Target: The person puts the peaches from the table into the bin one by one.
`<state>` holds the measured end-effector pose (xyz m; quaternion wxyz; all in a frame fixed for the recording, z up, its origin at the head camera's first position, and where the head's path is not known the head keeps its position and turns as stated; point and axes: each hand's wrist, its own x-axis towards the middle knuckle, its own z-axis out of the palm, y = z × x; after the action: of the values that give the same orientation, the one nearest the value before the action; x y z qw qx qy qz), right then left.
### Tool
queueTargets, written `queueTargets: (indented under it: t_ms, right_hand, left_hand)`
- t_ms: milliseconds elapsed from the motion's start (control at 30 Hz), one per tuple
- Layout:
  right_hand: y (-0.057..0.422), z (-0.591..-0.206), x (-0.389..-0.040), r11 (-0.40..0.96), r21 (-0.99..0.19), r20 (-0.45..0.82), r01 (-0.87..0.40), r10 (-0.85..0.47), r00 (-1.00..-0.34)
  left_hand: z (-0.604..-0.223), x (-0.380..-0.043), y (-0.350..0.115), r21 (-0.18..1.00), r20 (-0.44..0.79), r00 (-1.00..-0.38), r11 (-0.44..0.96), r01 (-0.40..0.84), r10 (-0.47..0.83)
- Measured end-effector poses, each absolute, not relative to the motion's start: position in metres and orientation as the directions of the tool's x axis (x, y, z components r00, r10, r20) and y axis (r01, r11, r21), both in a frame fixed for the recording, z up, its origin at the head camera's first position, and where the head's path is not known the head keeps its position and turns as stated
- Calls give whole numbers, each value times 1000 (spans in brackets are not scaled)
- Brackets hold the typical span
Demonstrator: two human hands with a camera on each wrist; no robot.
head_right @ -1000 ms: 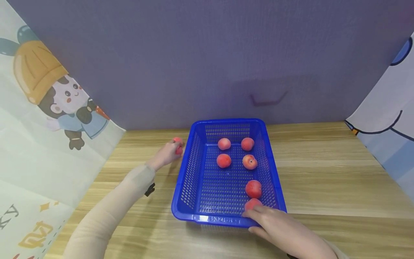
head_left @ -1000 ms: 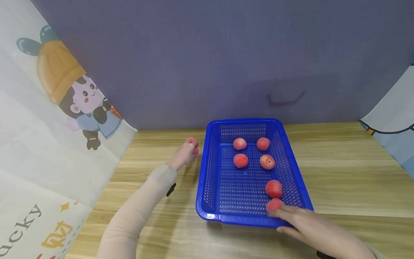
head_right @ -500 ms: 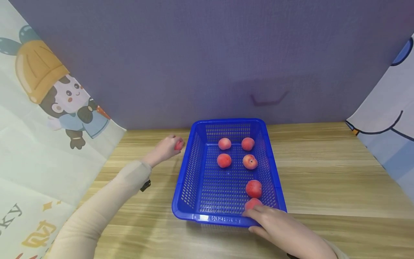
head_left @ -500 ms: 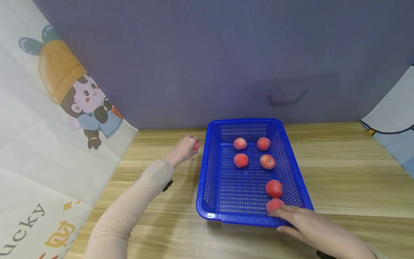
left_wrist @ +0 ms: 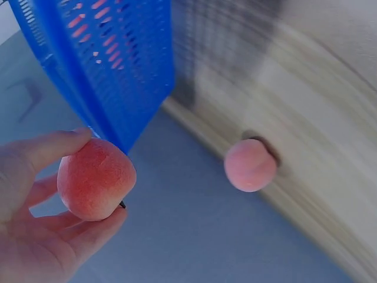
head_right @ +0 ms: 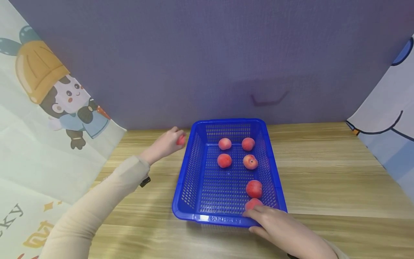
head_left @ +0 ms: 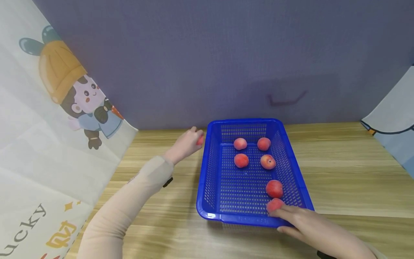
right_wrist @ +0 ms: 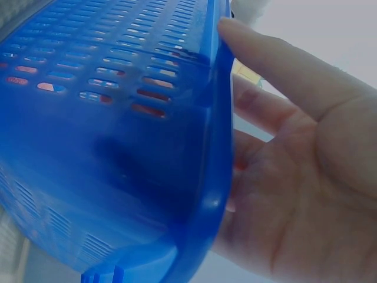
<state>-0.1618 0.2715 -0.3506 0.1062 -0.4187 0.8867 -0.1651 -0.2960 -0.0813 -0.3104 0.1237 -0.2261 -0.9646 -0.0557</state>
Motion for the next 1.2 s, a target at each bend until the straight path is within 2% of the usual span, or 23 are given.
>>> queueTargets:
  t_ms: [400, 1200]
  right_hand:
    - [272, -351, -162, 586, -371, -35, -720, -784, -620]
    - [272, -353, -161, 590, -332, 2, -736, -780, -626]
  left_hand:
    - [-291, -288, -59, 23, 198, -881, 896, 443, 430]
    - [-282, -281, -3, -35, 108, -829, 835, 549, 549]
